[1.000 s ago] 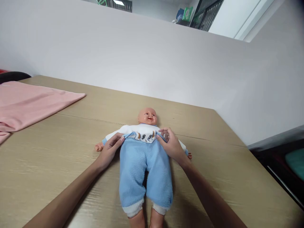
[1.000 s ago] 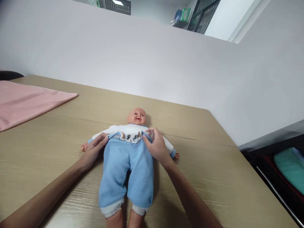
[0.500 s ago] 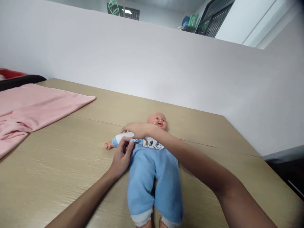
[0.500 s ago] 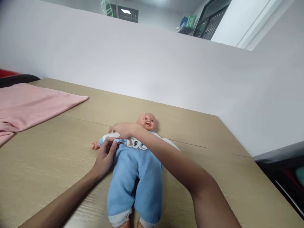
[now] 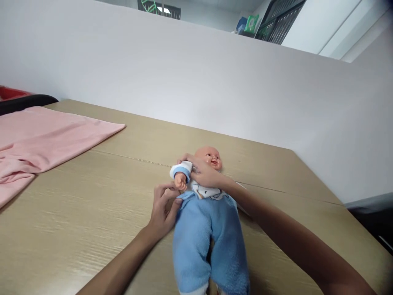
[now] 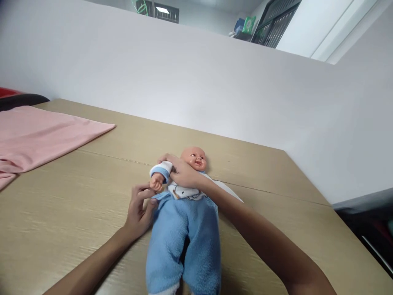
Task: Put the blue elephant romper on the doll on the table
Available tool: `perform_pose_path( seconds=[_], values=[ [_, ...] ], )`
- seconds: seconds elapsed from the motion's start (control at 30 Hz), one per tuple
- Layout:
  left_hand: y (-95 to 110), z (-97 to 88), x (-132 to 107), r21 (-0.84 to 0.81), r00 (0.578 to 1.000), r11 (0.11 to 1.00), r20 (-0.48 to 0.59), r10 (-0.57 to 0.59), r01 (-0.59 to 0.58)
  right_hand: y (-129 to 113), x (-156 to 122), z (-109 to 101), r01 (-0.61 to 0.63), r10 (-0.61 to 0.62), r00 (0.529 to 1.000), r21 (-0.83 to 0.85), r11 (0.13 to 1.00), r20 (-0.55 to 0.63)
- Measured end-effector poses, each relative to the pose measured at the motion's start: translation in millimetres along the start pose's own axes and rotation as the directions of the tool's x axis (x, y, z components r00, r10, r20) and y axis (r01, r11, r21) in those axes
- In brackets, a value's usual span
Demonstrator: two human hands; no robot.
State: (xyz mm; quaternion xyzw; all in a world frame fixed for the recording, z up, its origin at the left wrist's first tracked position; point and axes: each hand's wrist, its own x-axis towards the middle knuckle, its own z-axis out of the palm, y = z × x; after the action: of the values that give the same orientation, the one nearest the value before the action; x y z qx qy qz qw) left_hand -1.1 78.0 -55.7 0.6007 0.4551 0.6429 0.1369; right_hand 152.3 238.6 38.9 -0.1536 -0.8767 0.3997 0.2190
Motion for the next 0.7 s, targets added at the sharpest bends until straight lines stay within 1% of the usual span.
perform_pose_path(
  seconds=[0.07, 0.1, 0.13, 0.17, 0.2, 0.23, 0.27, 0.3, 0.33, 0.37, 0.43, 0.5, 0.57, 0.63, 0.7],
  values=[
    [-4, 1.8, -1, -0.001, 0.987, 0.993, -0.11, 0.116, -0.116, -1, -2, -2, 0.041, -0.04, 0.999, -0.027, 0.999, 0.023],
    [-5, 3.2, 0, -0.035, 0.979, 0.989, -0.152, 0.137, -0.143, -1, -2, -2, 0.06, -0.058, 0.998, -0.047, 0.997, 0.036],
    [-5, 4.7, 1, -0.088, 0.975, 0.987, -0.187, 0.118, -0.136, -1, -2, -2, 0.077, -0.073, 0.996, -0.074, 0.994, 0.055],
    [-5, 6.1, 3, -0.151, 0.977, 0.985, -0.206, 0.051, -0.083, -2, -2, -3, 0.096, -0.088, 0.993, -0.104, 0.99, 0.073],
    [-3, 7.3, 6, -0.221, 0.978, 0.975, -0.202, -0.051, 0.005, -3, -2, -3, 0.113, -0.101, 0.991, -0.137, 0.984, 0.093],
    [-2, 8.2, 10, -0.284, 0.97, 0.953, -0.184, -0.16, 0.104, -5, -3, -3, 0.125, -0.108, 0.988, -0.172, 0.977, 0.106],
    [0, 8.8, 13, -0.327, 0.953, 0.924, -0.159, -0.259, 0.196, -9, -5, -3, 0.127, -0.106, 0.988, -0.212, 0.969, 0.109],
    [1, 8.9, 16, -0.35, 0.933, 0.898, -0.136, -0.332, 0.268, -15, -8, -2, 0.112, -0.089, 0.991, -0.254, 0.961, 0.099],
    [1, 8.5, 19, -0.354, 0.92, 0.881, -0.118, -0.375, 0.313, -22, -14, -1, 0.075, -0.057, 0.996, -0.29, 0.954, 0.071],
    [0, 7.8, 22, -0.346, 0.913, 0.876, -0.11, -0.392, 0.335, -31, -20, 0, 0.016, -0.008, 1.0, -0.316, 0.949, 0.028],
    [-2, 5.6, 24, -0.333, 0.908, 0.876, -0.107, -0.404, 0.35, -49, -36, 6, -0.117, 0.098, 0.992, -0.329, 0.937, -0.074],
    [-8, 3.2, 25, -0.347, 0.898, 0.852, -0.055, -0.437, 0.393, -62, -52, 14, -0.217, 0.176, 0.971, -0.299, 0.929, -0.16],
    [-15, 1.8, 26, -0.357, 0.869, 0.809, 0.013, -0.495, 0.467, -63, -62, 21, -0.29, 0.243, 0.947, -0.231, 0.929, -0.212],
    [-24, 2.2, 29, -0.349, 0.836, 0.773, 0.066, -0.544, 0.53, -52, -64, 26, -0.334, 0.305, 0.92, -0.086, 0.939, -0.244],
    [-32, 3.7, 35, -0.337, 0.822, 0.756, 0.112, -0.559, 0.561, -34, -62, 28, -0.325, 0.336, 0.905, 0.087, 0.942, -0.261]
  ],
)
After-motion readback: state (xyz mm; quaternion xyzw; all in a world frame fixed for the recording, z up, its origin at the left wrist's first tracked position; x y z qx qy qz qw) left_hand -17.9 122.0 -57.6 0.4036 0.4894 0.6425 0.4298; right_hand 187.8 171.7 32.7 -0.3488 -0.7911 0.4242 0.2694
